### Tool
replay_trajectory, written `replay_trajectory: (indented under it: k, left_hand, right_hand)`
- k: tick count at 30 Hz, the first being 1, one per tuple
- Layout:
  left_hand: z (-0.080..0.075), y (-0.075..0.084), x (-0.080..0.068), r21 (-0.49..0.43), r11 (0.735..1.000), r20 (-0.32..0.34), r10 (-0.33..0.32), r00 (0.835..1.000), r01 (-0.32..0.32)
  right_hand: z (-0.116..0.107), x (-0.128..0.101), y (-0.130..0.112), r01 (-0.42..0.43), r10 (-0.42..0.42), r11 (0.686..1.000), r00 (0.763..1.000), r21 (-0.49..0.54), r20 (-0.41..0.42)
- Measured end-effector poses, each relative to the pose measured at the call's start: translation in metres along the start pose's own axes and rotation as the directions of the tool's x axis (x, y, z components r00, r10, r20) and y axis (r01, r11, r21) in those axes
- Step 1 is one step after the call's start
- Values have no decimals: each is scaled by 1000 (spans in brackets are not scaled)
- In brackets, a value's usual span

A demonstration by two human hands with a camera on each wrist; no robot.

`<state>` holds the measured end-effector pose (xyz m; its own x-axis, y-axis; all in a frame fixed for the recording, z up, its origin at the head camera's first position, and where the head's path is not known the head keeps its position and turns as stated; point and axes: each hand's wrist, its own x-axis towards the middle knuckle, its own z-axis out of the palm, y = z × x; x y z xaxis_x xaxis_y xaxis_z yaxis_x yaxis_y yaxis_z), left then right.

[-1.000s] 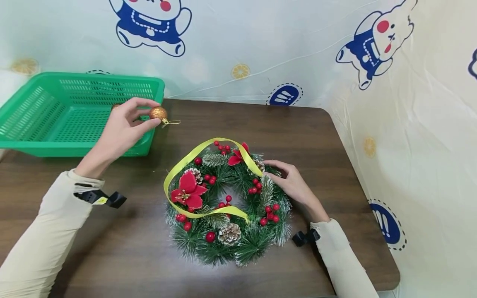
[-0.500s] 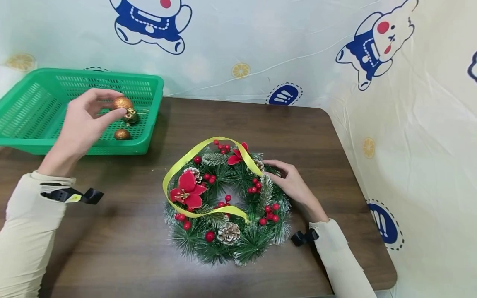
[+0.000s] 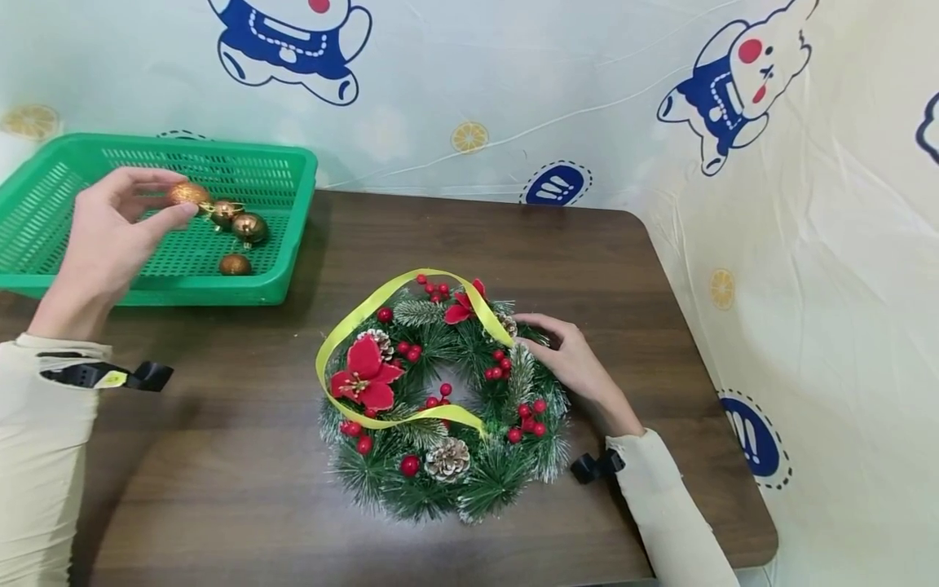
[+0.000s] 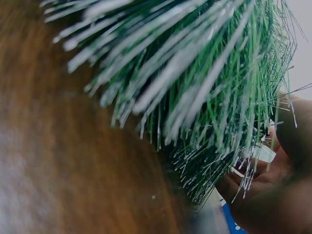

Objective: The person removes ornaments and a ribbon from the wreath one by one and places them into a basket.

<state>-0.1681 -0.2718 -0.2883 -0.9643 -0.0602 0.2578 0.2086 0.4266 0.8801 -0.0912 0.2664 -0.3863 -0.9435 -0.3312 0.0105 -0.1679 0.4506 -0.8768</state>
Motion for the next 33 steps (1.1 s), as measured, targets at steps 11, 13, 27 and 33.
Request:
replay_trajectory:
  k: [11,13,27,33]
  left_hand:
    - [-18,-6,2,158,982,36,-106,994,99]
    - [-20,-9,2,196,974,40,-121,992,111]
    - [-22,-24,3,311,945,82,-131,988,99]
    - [-21,-25,3,324,942,94,-123,988,86]
  right_hand:
    - [0,0,0,6,-6,1000,1000,-14,-2]
    - [0,0,-1,5,-5,1000,1000,-12,-1]
    - [-1,0,-5,-3,3,1000,1000,-9,-4]
    - [0,0,-4,5,-5,1000,1000,-10,-5]
